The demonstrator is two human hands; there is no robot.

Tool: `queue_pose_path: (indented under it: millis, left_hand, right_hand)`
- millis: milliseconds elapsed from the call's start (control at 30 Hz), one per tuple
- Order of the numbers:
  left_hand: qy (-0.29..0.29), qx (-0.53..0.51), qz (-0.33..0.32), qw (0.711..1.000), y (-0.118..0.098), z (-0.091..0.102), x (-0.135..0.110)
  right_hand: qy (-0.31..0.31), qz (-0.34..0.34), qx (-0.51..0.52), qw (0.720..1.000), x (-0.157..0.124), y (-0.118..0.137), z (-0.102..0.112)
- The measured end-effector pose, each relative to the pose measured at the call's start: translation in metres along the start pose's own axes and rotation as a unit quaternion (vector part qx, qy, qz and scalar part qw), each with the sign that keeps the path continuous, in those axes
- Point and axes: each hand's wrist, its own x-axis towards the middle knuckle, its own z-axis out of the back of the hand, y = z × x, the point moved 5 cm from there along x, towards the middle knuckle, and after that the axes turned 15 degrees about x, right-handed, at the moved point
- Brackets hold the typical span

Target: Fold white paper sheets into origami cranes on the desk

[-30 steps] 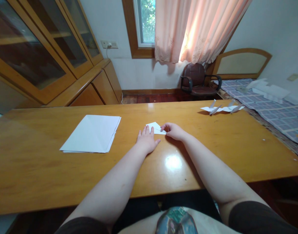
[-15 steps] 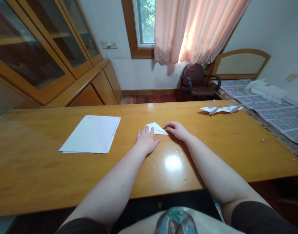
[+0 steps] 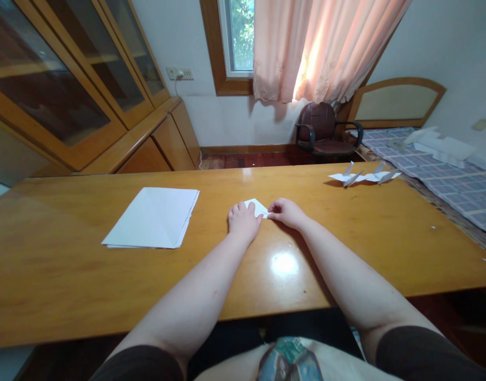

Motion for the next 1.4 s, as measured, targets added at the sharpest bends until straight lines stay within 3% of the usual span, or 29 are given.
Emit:
queue_pose_path:
  millis: [600,833,967,1100,1267,1400]
  left_hand:
    - [0.019,-0.036,0.000,0.999,0.009,-0.007,0.003]
    - [0.027,-0.107,-0.001,0.994,0.025,-0.015,0.011]
    - [0.020,-0.149,0.031,0.988,0.047,-0.019,0.023]
    - [-0.004,-0.159,0.017,0.987,0.059,-0.019,0.031]
    - [0.067,-0.117,-0.044,0.990,0.047,-0.028,0.028]
    - [0.069,-0.116,-0.111,0.985,0.036,-0.028,0.024]
  right_hand:
    - [0.005,-0.008,-0.002,1.000,0.002,-0.003,-0.001]
    - [0.002,-0.003,-0.002,1.000,0.002,-0.007,-0.002]
    - [0.014,0.040,0.002,0.999,0.001,-0.008,-0.002]
    - [0.032,0.110,-0.028,0.993,-0.003,-0.003,-0.003]
    - [0.037,0.178,-0.121,0.976,-0.011,0.013,-0.005]
    - [0.057,0.196,-0.145,0.968,-0.014,0.021,-0.009]
